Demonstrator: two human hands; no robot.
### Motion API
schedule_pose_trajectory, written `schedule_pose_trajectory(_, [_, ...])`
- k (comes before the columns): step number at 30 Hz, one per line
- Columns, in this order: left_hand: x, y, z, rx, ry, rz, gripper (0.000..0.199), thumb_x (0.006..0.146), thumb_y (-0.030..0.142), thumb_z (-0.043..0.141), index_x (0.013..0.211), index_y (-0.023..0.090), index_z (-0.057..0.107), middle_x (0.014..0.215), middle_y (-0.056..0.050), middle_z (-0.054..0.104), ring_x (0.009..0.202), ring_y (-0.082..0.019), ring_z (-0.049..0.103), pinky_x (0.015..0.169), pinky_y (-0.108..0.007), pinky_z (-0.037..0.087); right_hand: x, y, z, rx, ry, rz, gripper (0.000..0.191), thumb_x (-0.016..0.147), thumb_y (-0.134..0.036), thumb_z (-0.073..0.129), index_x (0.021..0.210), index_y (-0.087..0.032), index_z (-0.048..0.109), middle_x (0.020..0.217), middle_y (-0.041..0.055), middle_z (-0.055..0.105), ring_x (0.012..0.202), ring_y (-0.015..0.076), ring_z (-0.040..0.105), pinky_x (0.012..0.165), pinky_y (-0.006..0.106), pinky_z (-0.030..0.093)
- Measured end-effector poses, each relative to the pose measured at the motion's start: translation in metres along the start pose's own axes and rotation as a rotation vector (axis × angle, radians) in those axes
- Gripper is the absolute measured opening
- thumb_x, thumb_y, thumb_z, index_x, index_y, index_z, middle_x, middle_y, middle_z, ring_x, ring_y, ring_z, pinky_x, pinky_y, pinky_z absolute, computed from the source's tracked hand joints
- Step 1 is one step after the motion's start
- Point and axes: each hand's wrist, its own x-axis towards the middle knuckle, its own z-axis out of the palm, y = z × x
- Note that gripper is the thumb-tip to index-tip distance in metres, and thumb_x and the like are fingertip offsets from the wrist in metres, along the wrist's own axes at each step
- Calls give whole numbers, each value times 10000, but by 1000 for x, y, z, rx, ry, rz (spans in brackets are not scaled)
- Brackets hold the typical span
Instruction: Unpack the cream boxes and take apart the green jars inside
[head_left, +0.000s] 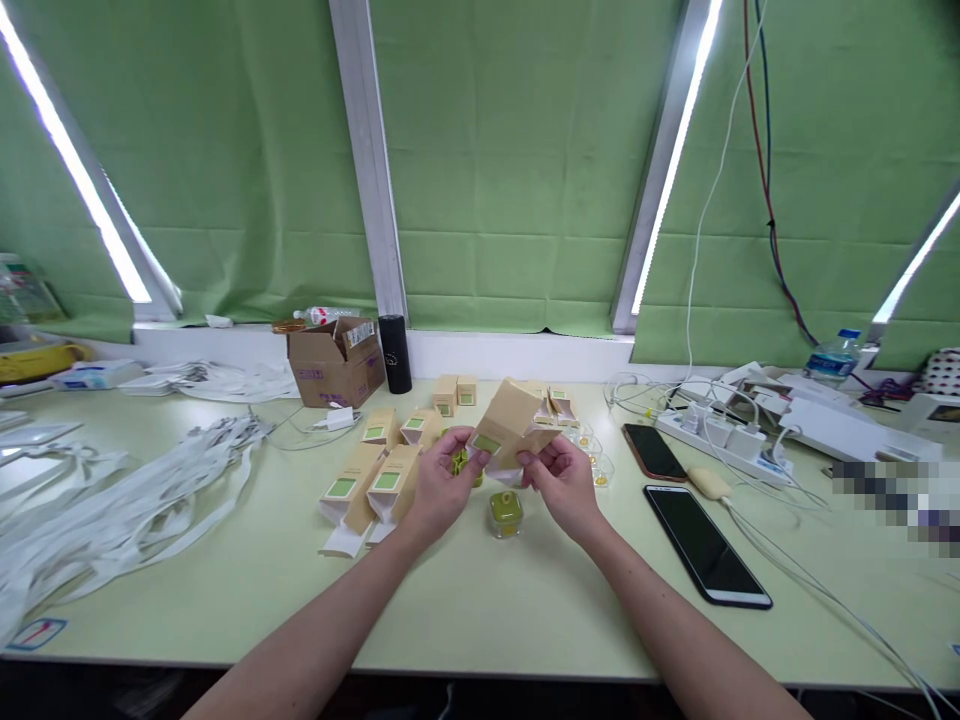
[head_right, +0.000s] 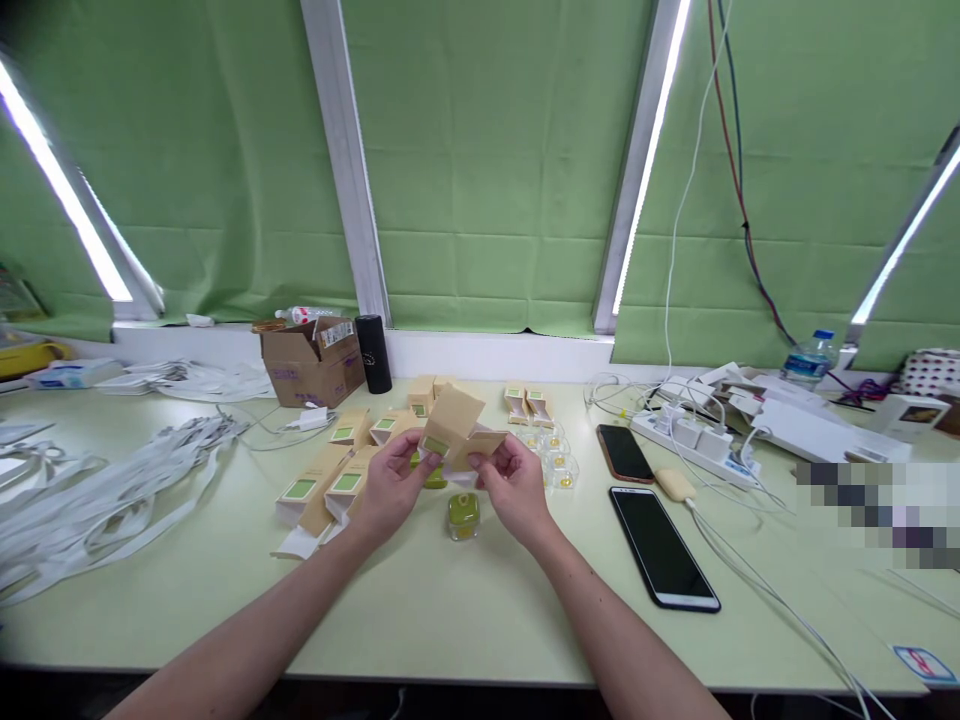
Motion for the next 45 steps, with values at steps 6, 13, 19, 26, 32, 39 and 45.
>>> schedule_pose_trajectory(6, [0,4,-4,320,59,531,205,912,64,624,987,236,707,1111,-75,795,1239,-265,598,1032,-511,516,1,3,-5,-115,19,-204,320,746,-258,769,1062,-239,730,1340,117,683,1180,279,691,949,390,587])
schedule_pose_trajectory(13, [-1,6,-7,565,200,735,308,837,-50,647,912,243,704,1095,-59,791,1189,-289,551,937,-519,519,2,14,-5,-219,69,-167,524,735,-239,746,1249,-245,647,1249,114,710,1088,268,702,834,364,596])
schedule_pose_trajectory(19, [1,4,-10,601,237,711,274,846,-24,659,900,242,698,1067,-60,792,1146,-289,562,917,-520,518,6,25,-11,-360,107,-111,495,744,-227,712,1235,-231,651,1155,96,733,1031,249,691,768,325,555])
schedule_pose_trajectory(26, [5,-1,-10,540,252,607,186,892,73,666,934,238,739,971,-45,797,1028,-248,642,928,-483,524,4,22,-9,-449,89,-51,297,775,-234,625,1063,-225,698,928,43,756,728,197,635,618,294,465])
schedule_pose_trajectory(32, [21,0,-13,443,341,144,160,817,356,793,894,216,785,964,-55,771,945,-238,687,852,-380,551,1,19,-4,-541,47,-83,188,880,-293,597,1008,-223,716,815,26,737,733,196,625,668,307,465])
schedule_pose_trajectory(39, [69,1,-13,318,144,-261,349,771,477,788,923,163,786,899,-63,809,803,-220,723,694,-290,520,-3,16,-1,-595,-16,-143,155,896,-256,592,990,-228,712,830,32,736,750,204,646,692,315,487])
schedule_pose_trajectory(45, [125,-35,8,372,84,-503,292,802,426,769,814,137,731,800,-109,798,743,-210,761,623,-260,537,-6,18,0,-600,-36,-158,156,902,-233,576,995,-229,701,820,24,733,736,197,653,712,318,497])
